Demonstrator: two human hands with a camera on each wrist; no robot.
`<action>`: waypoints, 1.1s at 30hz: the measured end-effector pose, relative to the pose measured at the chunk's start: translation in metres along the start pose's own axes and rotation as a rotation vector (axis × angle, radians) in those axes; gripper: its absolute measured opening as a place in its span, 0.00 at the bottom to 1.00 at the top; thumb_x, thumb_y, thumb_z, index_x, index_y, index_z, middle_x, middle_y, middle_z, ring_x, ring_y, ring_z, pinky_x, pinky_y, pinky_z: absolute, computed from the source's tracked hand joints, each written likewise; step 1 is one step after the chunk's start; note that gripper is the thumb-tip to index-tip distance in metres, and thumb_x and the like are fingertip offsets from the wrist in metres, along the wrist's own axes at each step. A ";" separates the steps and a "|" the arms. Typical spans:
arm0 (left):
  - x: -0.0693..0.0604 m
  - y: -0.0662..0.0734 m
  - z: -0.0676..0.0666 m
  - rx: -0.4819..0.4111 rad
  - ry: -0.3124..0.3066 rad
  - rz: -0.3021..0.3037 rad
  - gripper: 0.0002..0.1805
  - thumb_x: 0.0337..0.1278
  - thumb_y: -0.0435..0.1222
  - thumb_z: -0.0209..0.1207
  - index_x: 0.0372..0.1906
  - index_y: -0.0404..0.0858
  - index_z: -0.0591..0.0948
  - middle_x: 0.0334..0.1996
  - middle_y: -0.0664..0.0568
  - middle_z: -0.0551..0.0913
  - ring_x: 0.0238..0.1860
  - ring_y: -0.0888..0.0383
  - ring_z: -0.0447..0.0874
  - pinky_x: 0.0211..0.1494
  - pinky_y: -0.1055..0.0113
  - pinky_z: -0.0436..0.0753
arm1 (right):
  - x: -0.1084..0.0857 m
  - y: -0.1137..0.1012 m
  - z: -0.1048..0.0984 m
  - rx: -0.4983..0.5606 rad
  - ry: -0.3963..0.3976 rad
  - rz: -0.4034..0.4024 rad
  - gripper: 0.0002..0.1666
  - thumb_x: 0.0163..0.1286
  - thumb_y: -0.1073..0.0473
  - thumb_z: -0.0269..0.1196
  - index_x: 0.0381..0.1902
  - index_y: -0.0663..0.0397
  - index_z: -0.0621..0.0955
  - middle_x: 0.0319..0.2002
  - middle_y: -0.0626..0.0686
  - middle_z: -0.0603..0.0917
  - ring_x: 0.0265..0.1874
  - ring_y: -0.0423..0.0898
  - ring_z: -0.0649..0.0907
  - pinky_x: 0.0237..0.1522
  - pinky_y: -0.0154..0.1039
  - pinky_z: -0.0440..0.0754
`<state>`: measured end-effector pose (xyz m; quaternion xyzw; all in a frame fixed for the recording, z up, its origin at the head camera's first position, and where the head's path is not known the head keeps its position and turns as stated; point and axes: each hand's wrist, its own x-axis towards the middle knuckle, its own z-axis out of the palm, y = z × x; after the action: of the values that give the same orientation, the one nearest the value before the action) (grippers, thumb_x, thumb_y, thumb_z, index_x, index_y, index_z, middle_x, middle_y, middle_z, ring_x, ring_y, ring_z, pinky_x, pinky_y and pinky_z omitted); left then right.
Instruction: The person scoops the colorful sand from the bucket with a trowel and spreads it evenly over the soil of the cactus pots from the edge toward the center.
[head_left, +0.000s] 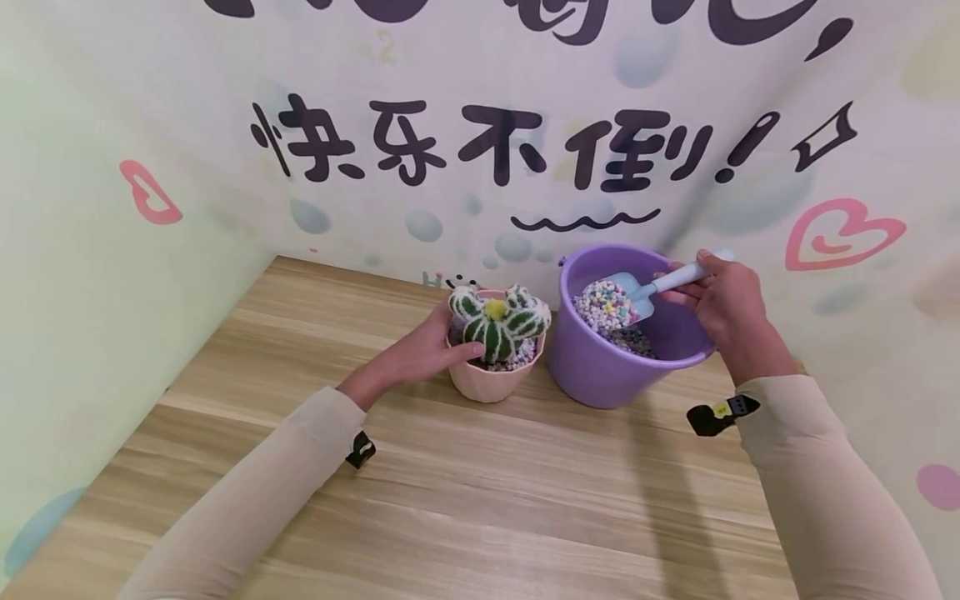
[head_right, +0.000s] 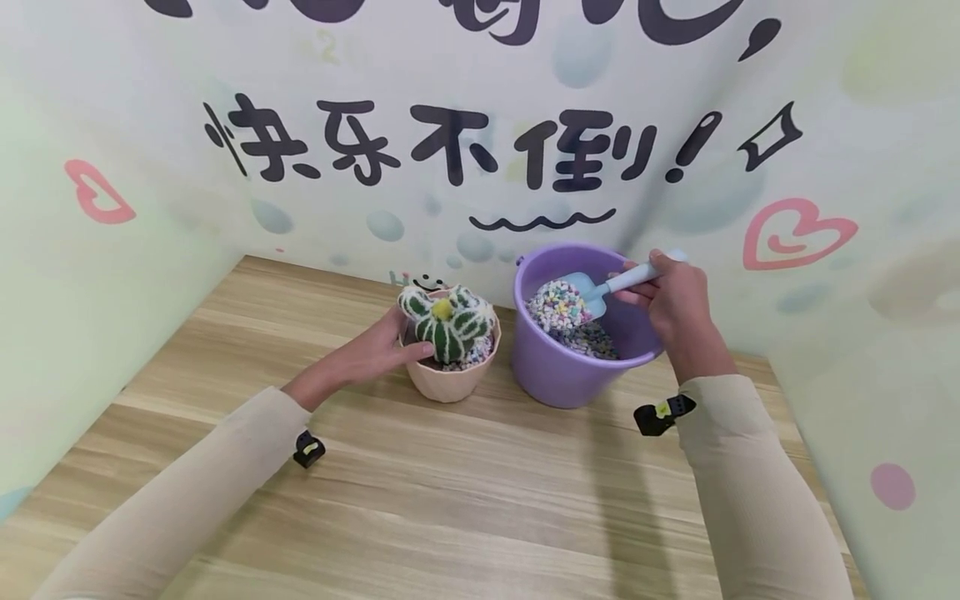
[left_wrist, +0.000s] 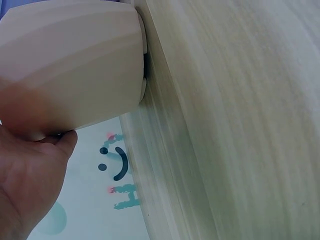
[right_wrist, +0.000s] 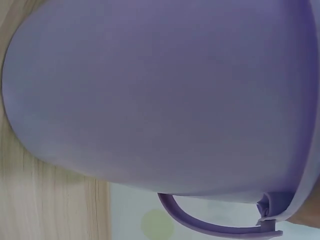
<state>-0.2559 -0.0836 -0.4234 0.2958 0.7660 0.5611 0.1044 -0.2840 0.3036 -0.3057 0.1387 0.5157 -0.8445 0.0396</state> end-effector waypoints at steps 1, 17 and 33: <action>0.000 0.000 0.000 -0.001 0.001 0.002 0.43 0.64 0.42 0.60 0.77 0.46 0.49 0.68 0.48 0.64 0.66 0.52 0.69 0.67 0.56 0.71 | 0.000 -0.001 0.000 0.019 0.004 0.006 0.09 0.77 0.59 0.49 0.50 0.55 0.65 0.30 0.61 0.86 0.32 0.54 0.88 0.34 0.50 0.87; 0.002 -0.011 -0.002 0.089 0.005 0.052 0.48 0.54 0.39 0.69 0.76 0.55 0.54 0.74 0.52 0.56 0.69 0.53 0.65 0.71 0.56 0.66 | -0.015 -0.006 -0.016 0.316 0.132 0.066 0.22 0.73 0.60 0.57 0.61 0.39 0.66 0.47 0.60 0.79 0.42 0.57 0.86 0.51 0.59 0.77; 0.001 -0.005 -0.003 0.073 -0.013 0.015 0.57 0.45 0.35 0.74 0.77 0.45 0.51 0.75 0.47 0.54 0.71 0.48 0.61 0.72 0.52 0.63 | -0.039 -0.002 -0.028 0.451 0.140 0.088 0.14 0.71 0.60 0.60 0.51 0.45 0.70 0.47 0.60 0.79 0.49 0.58 0.84 0.58 0.56 0.70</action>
<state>-0.2600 -0.0863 -0.4272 0.3088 0.7832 0.5315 0.0942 -0.2415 0.3260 -0.3047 0.2247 0.3088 -0.9242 0.0087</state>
